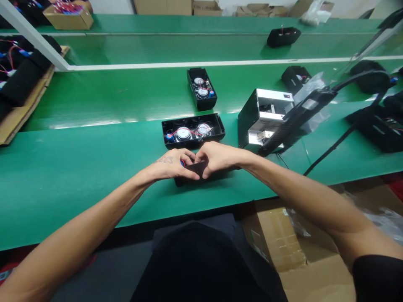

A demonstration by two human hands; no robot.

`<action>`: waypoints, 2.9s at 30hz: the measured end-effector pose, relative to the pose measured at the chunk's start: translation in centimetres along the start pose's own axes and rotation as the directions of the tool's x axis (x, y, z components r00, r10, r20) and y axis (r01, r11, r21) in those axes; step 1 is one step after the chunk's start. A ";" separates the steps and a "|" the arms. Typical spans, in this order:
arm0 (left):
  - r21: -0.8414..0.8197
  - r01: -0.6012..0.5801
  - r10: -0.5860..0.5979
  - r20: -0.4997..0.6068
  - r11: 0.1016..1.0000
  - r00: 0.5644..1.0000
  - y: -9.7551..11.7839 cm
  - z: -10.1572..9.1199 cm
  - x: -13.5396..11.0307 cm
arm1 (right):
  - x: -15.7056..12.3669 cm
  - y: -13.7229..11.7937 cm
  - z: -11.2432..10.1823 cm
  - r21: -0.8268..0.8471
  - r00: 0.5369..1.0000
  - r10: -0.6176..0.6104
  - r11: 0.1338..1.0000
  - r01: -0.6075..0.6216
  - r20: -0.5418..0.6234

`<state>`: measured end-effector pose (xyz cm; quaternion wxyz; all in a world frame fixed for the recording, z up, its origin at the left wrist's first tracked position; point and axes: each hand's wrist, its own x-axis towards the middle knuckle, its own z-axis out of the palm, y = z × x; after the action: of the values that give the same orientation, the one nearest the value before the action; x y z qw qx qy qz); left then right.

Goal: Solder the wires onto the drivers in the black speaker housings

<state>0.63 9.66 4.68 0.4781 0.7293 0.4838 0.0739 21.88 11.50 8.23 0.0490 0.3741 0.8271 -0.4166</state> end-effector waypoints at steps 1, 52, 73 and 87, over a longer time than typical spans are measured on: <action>0.001 0.005 -0.005 0.002 1.000 1.000 0.0 0.0 0.0 | 0.0 0.0 -0.1 0.008 1.000 0.005 1.000 -0.005 0.009; 0.619 -0.332 0.586 -0.263 0.712 0.766 -1.6 7.9 -3.7 | -9.5 10.5 2.8 0.358 -0.126 0.373 0.925 0.125 -0.919; 0.617 -0.286 0.539 -0.272 0.734 0.797 -1.9 7.4 -0.7 | -10.0 7.4 -3.6 0.297 -0.029 0.313 0.923 0.245 -0.949; 0.528 -0.290 0.494 -0.300 0.799 0.816 -0.6 7.6 -1.1 | -6.7 -3.1 6.0 0.330 0.389 0.028 0.590 0.737 -0.921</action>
<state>4.00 4.14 0.57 0.1489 0.8728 0.4128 0.2137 23.18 2.13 9.01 -0.6193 0.3047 0.5656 -0.4514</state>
